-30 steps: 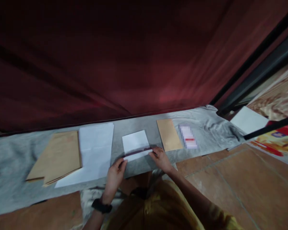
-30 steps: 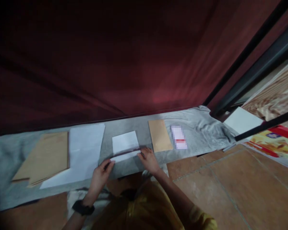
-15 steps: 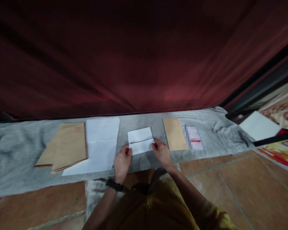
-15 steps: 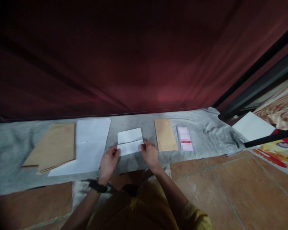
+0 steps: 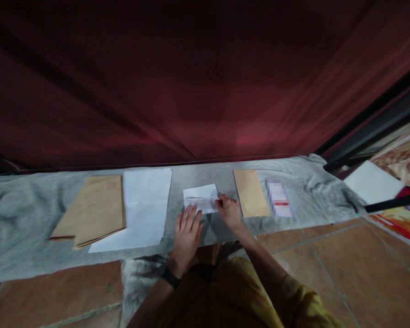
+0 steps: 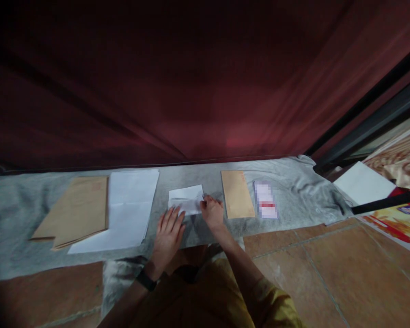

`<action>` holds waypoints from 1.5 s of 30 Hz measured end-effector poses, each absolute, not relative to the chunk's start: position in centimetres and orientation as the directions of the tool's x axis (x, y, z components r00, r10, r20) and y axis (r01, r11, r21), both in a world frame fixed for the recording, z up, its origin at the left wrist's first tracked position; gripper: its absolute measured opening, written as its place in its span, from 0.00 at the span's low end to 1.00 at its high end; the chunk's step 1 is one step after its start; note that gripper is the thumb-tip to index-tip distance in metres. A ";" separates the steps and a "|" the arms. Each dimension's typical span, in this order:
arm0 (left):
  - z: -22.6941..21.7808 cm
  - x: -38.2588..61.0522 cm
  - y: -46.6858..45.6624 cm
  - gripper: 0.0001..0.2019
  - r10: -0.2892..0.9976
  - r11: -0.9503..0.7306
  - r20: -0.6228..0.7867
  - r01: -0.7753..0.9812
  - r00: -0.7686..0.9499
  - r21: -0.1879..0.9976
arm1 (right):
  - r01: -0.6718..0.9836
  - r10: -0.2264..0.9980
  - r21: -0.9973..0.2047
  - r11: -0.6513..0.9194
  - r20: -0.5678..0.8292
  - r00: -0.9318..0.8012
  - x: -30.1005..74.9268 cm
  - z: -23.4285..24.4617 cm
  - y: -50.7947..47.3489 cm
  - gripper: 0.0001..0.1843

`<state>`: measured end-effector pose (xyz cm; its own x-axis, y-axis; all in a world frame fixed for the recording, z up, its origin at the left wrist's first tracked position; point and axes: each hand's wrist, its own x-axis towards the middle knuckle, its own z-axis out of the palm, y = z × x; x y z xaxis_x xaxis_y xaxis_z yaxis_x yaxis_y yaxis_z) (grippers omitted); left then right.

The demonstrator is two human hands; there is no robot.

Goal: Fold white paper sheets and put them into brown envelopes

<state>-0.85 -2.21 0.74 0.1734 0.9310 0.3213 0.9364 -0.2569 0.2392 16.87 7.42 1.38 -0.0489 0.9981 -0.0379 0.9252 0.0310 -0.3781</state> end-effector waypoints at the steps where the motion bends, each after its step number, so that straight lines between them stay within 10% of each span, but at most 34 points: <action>1: 0.5 -0.8 -2.2 0.22 0.936 -0.257 0.300 0.939 0.184 0.227 | 0.925 0.998 -0.379 0.035 -0.030 -0.050 16.8 1.3 7.6 0.09; 31: -0.9 -0.4 1.1 0.31 0.977 -0.110 0.201 0.976 0.071 0.190 | 0.949 0.990 -0.307 0.074 0.134 -0.033 14.6 1.1 11.1 0.15; 39: -1.3 -0.5 1.3 0.30 0.979 -0.117 0.183 0.982 0.088 0.149 | 0.827 0.898 -0.351 0.438 0.207 -0.388 13.4 -0.1 8.3 0.23; 45: -1.0 -0.7 1.6 0.29 0.978 -0.120 0.189 0.974 0.084 0.191 | 0.862 0.913 -0.309 0.403 0.197 -0.356 13.3 -1.5 7.7 0.26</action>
